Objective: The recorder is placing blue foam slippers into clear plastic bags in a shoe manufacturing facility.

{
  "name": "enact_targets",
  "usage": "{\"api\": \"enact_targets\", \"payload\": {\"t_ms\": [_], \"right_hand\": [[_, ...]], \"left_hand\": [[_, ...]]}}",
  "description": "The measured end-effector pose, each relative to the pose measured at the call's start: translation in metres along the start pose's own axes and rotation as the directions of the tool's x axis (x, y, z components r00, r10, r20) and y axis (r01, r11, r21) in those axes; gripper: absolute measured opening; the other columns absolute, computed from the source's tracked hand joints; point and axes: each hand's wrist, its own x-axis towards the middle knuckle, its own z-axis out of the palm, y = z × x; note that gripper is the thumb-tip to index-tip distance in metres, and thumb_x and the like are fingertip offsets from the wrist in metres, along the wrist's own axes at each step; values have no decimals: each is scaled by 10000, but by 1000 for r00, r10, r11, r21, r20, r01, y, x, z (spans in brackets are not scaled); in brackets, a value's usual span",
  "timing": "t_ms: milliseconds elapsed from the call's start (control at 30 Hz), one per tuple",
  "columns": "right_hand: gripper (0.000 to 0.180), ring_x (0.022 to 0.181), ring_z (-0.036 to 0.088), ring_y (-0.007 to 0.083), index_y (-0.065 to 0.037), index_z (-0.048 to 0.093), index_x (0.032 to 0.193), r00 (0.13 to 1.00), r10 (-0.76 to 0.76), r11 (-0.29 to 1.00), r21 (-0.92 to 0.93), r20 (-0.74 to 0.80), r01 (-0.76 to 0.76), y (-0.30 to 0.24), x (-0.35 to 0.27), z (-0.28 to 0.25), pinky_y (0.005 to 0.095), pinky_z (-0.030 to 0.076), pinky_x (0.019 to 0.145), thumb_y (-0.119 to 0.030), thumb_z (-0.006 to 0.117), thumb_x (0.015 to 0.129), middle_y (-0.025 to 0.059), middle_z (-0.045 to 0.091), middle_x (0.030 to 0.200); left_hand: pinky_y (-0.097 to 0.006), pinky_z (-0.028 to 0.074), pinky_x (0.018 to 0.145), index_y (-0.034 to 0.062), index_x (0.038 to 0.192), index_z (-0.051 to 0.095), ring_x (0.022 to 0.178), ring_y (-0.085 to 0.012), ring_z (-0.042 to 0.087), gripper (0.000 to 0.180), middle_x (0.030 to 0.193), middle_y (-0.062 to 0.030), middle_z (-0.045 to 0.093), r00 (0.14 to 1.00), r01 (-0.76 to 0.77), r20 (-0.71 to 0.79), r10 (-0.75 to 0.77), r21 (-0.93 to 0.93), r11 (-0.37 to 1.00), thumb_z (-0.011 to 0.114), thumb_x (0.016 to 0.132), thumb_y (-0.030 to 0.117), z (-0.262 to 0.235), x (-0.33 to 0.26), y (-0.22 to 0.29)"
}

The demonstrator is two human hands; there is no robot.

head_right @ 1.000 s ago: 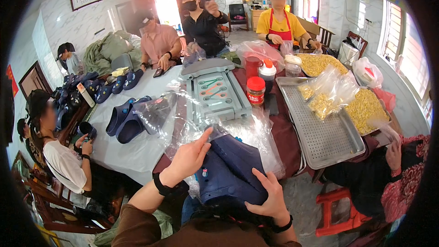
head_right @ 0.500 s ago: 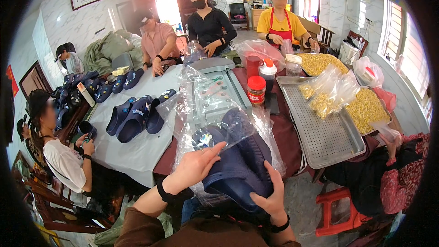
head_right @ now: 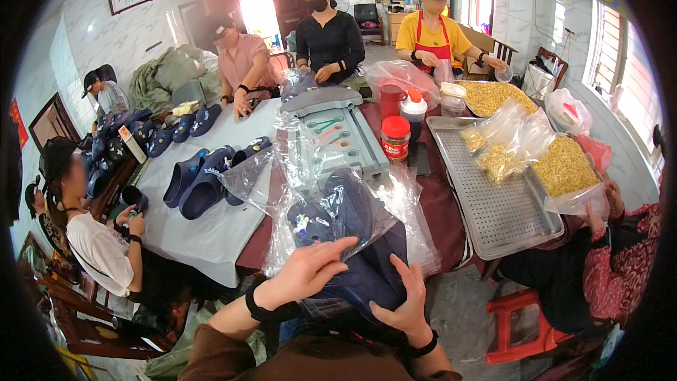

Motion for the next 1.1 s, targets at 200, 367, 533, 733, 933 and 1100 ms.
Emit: {"api": "enact_targets", "payload": {"t_ms": [200, 367, 533, 733, 933, 1100], "right_hand": [[878, 1186, 579, 300, 34, 542, 1425, 980, 196, 947, 264, -26, -182, 15, -5, 10, 394, 414, 1075, -208, 827, 631, 179, 606, 1300], [887, 1272, 554, 281, 35, 527, 1445, 961, 276, 897, 365, -26, -248, 23, -8, 15, 385, 387, 1123, -201, 824, 643, 168, 586, 1364], [898, 1308, 535, 251, 51, 484, 1477, 939, 342, 820, 478, 29, -313, 21, -7, 15, 367, 387, 1134, -158, 811, 667, 161, 550, 1430], [926, 1340, 520, 242, 80, 383, 1532, 919, 388, 648, 691, 62, -320, 20, -4, 14, 350, 382, 1151, -84, 767, 706, 173, 506, 1478], [913, 1357, 508, 252, 76, 367, 1543, 906, 420, 575, 758, 50, -308, 20, -5, 13, 359, 371, 1165, -67, 739, 722, 181, 487, 1498], [909, 1349, 507, 249, 53, 361, 1551, 909, 417, 612, 736, 9, -288, 21, -5, 15, 360, 375, 1160, -65, 743, 734, 165, 482, 1491]], "left_hand": [[-284, 487, 667, 61, 1288, 646, 788, -128, 577, 380, 1022, -54, 591, 887, 292, -359, -290, -48, 955, 663, 920, -31, 3, -25, -29], [-316, 506, 906, 76, 1367, 582, 1126, -201, 586, 475, 1249, -102, 562, 813, 495, -341, -472, -22, 868, 738, 920, 123, 10, -52, -58], [-372, 419, 1104, 68, 1595, 302, 1387, -264, 455, 826, 1542, -155, 430, 710, 453, -82, -700, -708, 542, 767, 913, 107, 13, -61, -57], [-440, 381, 1161, 85, 1651, 156, 1492, -305, 359, 1033, 1681, -177, 215, 815, 285, -84, -574, -804, 521, 821, 860, 66, 13, -65, -59], [-474, 381, 1159, 95, 1660, 123, 1539, -323, 286, 1115, 1704, -186, 158, 862, 330, -13, -508, -744, 580, 858, 821, 60, 22, -68, -48], [-309, 471, 1065, 73, 1644, 225, 1274, -179, 574, 884, 1496, -106, 518, 855, 302, -127, -503, -666, 682, 710, 918, -64, 46, -65, -35]]}}
